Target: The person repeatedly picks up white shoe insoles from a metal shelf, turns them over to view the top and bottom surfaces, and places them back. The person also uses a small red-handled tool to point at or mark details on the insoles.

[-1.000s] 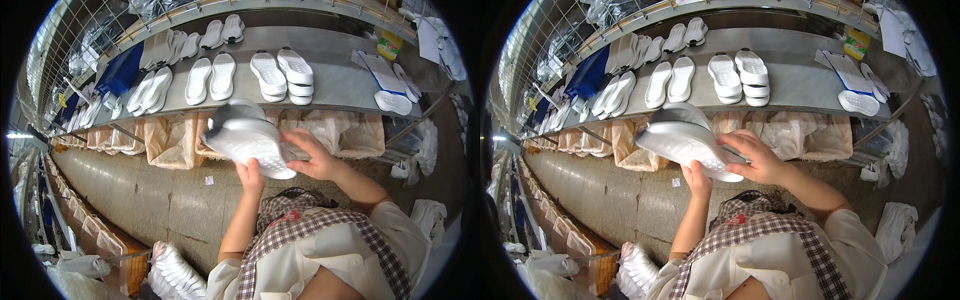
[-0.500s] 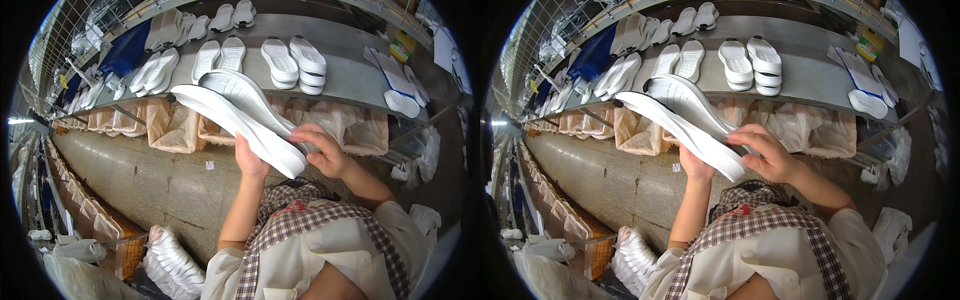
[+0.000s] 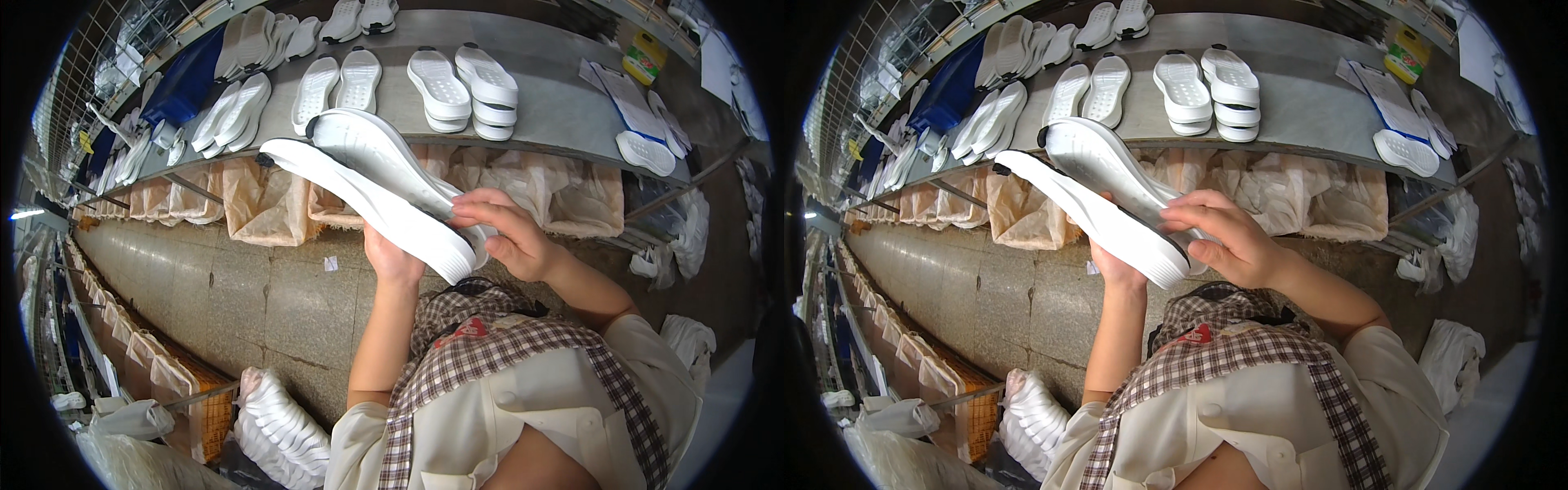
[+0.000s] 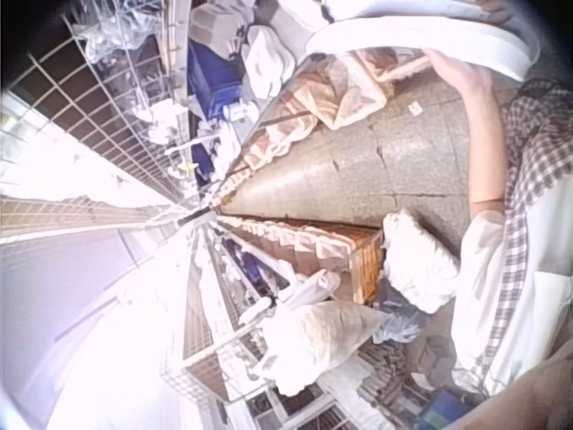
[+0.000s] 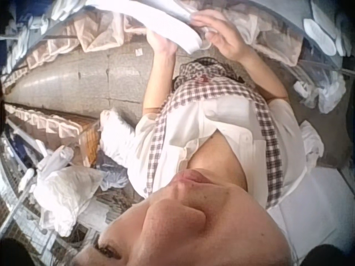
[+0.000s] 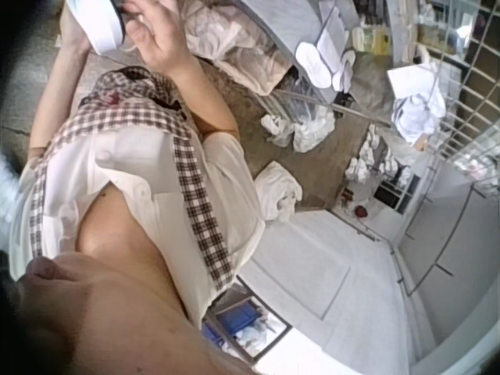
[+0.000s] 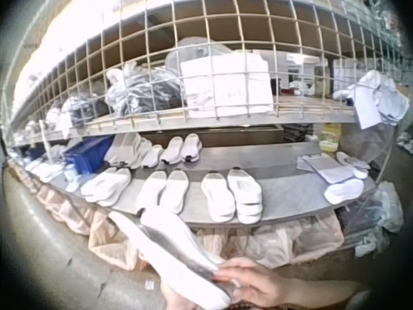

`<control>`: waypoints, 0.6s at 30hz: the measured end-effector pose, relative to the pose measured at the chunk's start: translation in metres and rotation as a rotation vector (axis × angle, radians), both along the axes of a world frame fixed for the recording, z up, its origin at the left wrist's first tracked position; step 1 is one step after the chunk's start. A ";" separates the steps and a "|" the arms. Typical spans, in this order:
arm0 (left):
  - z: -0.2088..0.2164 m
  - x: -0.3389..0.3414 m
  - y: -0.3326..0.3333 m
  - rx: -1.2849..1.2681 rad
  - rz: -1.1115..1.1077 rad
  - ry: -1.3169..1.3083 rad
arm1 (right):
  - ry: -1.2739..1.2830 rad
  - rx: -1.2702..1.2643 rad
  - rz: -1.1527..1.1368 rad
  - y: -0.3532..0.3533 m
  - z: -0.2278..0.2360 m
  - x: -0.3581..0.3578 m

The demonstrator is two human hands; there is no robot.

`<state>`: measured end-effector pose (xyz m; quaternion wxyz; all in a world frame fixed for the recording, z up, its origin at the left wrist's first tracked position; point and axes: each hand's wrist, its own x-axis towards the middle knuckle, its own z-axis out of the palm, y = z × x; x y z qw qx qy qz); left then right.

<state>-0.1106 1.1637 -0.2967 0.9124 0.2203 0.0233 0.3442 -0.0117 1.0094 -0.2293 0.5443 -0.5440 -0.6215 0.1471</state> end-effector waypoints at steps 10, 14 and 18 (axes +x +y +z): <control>0.022 0.001 -0.005 0.092 0.170 0.309 | -0.632 -0.202 -0.391 0.009 0.029 -0.014; 0.031 -0.006 -0.001 0.287 0.359 0.427 | 0.550 -0.288 -0.234 0.035 0.022 -0.002; 0.024 -0.017 0.015 0.137 0.338 0.542 | 1.316 -0.254 -0.020 0.039 0.011 0.010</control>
